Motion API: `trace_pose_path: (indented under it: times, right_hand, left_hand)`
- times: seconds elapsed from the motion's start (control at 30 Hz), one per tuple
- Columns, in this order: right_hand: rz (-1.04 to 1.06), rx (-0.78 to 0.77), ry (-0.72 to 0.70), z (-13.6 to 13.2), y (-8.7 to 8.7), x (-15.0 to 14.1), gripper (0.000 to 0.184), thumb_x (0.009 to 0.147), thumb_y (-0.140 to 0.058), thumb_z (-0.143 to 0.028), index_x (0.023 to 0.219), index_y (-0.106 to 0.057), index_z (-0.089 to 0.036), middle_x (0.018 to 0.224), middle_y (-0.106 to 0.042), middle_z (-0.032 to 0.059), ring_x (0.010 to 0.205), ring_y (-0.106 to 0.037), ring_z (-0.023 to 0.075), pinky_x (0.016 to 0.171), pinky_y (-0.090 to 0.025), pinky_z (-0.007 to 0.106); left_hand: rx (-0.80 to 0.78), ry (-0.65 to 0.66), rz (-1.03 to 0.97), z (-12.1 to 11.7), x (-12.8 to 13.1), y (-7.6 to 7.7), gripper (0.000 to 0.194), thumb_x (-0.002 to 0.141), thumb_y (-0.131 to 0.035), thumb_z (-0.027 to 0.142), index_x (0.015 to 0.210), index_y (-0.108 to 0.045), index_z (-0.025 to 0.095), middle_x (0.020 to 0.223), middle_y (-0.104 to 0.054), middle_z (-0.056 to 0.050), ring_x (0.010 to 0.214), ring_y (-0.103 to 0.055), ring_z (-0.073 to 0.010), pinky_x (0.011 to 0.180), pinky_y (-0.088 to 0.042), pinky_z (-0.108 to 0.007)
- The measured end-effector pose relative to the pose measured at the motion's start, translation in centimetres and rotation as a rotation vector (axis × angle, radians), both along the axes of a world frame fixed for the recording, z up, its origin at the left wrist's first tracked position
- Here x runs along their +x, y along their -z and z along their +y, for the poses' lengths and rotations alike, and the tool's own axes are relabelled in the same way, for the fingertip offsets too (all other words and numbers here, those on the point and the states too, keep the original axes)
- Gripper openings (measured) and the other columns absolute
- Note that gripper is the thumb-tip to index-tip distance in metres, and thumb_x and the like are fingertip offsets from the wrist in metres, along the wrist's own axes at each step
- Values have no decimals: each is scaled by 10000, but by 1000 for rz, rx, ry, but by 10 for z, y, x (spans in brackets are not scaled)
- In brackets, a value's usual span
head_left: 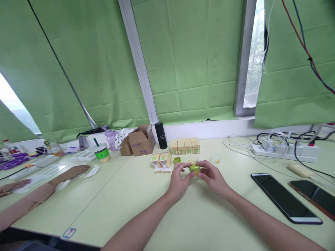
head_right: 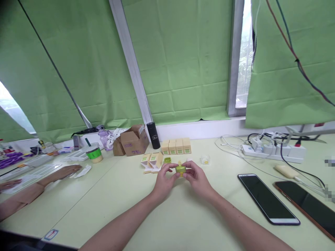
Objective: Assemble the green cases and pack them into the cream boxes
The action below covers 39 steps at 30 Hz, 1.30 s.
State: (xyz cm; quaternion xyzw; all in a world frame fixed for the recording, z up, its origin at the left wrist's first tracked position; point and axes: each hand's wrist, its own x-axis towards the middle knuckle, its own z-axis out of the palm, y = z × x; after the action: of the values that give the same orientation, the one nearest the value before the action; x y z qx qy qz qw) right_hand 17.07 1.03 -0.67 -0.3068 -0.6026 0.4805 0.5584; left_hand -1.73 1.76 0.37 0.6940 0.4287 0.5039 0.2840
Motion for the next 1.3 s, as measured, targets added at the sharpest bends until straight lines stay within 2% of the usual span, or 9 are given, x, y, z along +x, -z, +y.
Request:
trace_pose_path:
  times: [0.17, 0.3, 0.43, 0.53, 0.67, 0.77, 0.9, 1.07, 1.3]
  right_hand:
    - [297, -232, -168, -2, -4, 2, 477, 801, -838, -424, 1197, -607, -293, 1087, -758, 67, 1028, -725, 277, 973, -535, 490]
    - [461, -370, -205, 0, -4, 5, 597, 727, -884, -355, 1238, -585, -280, 1043, -785, 79, 1045, -750, 312, 988, -512, 502]
    - [490, -377, -166, 2, -4, 8, 621, 687, -888, -331, 1229, -587, -282, 1038, -790, 75, 1069, -753, 333, 1004, -505, 519]
    - [445, -343, -90, 5, -3, 9, 572, 722, -856, -406, 1218, -596, -286, 1058, -783, 79, 1054, -755, 343, 985, -524, 548]
    - [361, -282, 23, 7, 0, 10, 594, 728, -854, -465, 1231, -600, -278, 1081, -762, 93, 992, -748, 322, 935, -560, 555]
    - [316, -268, 94, 10, 3, 10, 627, 697, -885, -468, 1219, -598, -274, 1094, -736, 86, 955, -731, 284, 900, -580, 513]
    - [177, -222, 204, 14, 9, 9, 693, 621, -927, -434, 1198, -580, -269, 1149, -703, 81, 870, -695, 228, 876, -583, 481]
    - [-15, -156, 294, 17, 21, 7, 619, 638, -883, -370, 1174, -586, -284, 1150, -694, 72, 878, -667, 222, 859, -586, 469]
    - [-244, -76, 269, 11, 29, 3, 538, 760, -703, -256, 1266, -530, -318, 1198, -669, 61, 990, -710, 237, 886, -578, 441]
  left_hand:
    - [37, 24, -41, -2, -1, -1, 380, 932, -699, 400, 1288, -638, 282, 1164, -684, -74, 1111, -638, -237, 974, -470, -408]
    - [40, 21, -79, 1, -2, 1, 253, 1009, -566, 354, 1229, -626, 244, 1132, -709, -85, 1081, -675, -222, 967, -472, -397]
    - [43, -71, 8, 8, -5, 5, 191, 984, -565, 283, 1140, -659, 228, 1133, -695, -91, 1056, -679, -228, 920, -488, -391]
    - [70, -167, 152, 14, -12, 5, 190, 962, -567, 240, 1119, -674, 233, 1108, -683, -87, 1086, -645, -249, 951, -486, -424]
    - [216, -305, 449, 24, -29, -5, 263, 940, -559, 183, 1170, -668, 247, 1094, -702, -88, 1183, -535, -314, 1026, -430, -504]
    - [286, -431, 665, 34, -43, -14, 352, 928, -571, 180, 1272, -630, 231, 1240, -681, -118, 1289, -438, -360, 1099, -343, -549]
    - [240, -607, 898, 46, -58, -15, 466, 912, -599, 215, 1375, -555, 189, 1410, -564, -178, 1378, -368, -389, 1121, -302, -556]
    - [190, -645, 1066, 52, -64, -7, 405, 920, -623, 301, 1285, -618, 126, 1456, -508, -247, 1410, -348, -418, 1144, -252, -583]
    - [229, -649, 1100, 51, -60, -10, 362, 924, -636, 392, 1175, -643, 132, 1368, -549, -236, 1278, -473, -385, 1118, -279, -553]
